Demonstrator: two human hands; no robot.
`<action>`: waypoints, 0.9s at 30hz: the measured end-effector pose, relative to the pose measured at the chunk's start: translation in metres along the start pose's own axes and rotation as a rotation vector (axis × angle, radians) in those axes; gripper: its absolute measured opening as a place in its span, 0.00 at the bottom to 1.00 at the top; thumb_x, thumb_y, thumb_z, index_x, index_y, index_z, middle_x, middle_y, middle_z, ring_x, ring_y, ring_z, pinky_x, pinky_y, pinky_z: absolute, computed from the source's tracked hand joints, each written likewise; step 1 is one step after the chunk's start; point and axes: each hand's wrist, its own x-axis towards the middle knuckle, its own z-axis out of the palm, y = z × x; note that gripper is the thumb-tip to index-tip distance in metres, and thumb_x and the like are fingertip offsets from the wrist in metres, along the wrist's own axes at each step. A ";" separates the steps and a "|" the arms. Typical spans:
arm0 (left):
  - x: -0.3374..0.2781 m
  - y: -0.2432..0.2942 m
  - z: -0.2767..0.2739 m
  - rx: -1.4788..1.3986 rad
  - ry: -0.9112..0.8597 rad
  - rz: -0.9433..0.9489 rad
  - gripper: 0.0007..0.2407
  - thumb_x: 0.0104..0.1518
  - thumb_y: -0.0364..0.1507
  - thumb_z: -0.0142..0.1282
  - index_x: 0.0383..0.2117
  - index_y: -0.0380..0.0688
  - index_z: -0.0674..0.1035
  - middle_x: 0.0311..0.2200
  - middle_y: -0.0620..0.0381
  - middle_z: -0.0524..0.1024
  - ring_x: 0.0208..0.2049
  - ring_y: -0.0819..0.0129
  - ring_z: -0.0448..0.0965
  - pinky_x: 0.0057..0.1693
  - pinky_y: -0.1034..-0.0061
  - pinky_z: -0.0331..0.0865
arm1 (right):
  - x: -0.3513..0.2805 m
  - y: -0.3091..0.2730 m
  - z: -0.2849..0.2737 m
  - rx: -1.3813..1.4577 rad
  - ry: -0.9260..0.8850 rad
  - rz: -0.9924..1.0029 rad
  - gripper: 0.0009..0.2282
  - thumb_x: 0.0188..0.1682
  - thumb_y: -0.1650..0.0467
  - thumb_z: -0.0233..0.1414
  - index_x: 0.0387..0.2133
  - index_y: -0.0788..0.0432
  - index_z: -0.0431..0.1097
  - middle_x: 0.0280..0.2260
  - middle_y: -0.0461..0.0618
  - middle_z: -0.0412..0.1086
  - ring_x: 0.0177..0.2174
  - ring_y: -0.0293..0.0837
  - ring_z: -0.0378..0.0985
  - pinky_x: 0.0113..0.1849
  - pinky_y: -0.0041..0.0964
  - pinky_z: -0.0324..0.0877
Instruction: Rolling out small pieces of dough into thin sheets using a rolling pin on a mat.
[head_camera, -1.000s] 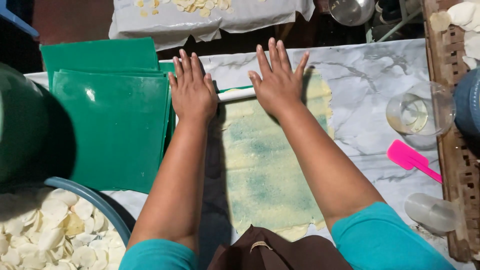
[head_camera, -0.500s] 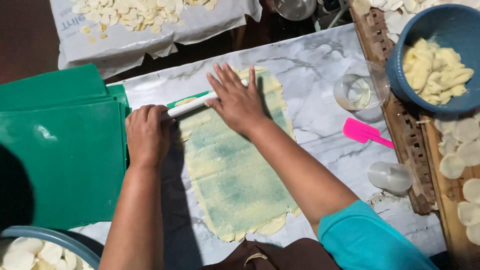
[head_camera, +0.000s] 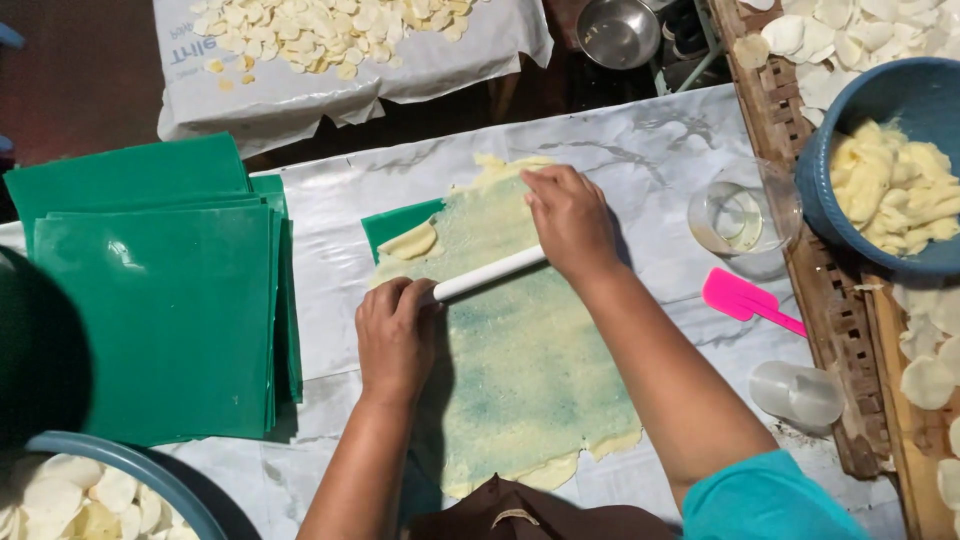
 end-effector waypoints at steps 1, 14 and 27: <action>0.000 0.000 -0.001 -0.010 0.005 0.001 0.14 0.53 0.35 0.65 0.45 0.58 0.79 0.40 0.60 0.74 0.45 0.56 0.77 0.49 0.63 0.70 | 0.016 0.007 0.011 -0.020 0.041 -0.036 0.14 0.51 0.65 0.57 0.52 0.41 0.74 0.44 0.36 0.69 0.46 0.42 0.75 0.48 0.45 0.67; 0.014 -0.043 -0.005 0.171 0.091 -0.015 0.12 0.57 0.37 0.61 0.47 0.61 0.77 0.42 0.61 0.73 0.49 0.60 0.74 0.56 0.64 0.66 | -0.029 -0.105 -0.035 -0.143 -0.295 -0.063 0.29 0.60 0.54 0.38 0.69 0.58 0.54 0.69 0.59 0.53 0.69 0.54 0.49 0.59 0.83 0.24; 0.123 -0.060 0.001 0.204 -0.193 -0.274 0.28 0.71 0.41 0.32 0.73 0.37 0.51 0.74 0.40 0.37 0.75 0.47 0.32 0.73 0.43 0.30 | 0.082 -0.115 -0.013 -0.216 -0.490 0.152 0.29 0.60 0.52 0.24 0.73 0.48 0.33 0.74 0.47 0.27 0.71 0.45 0.24 0.61 0.76 0.16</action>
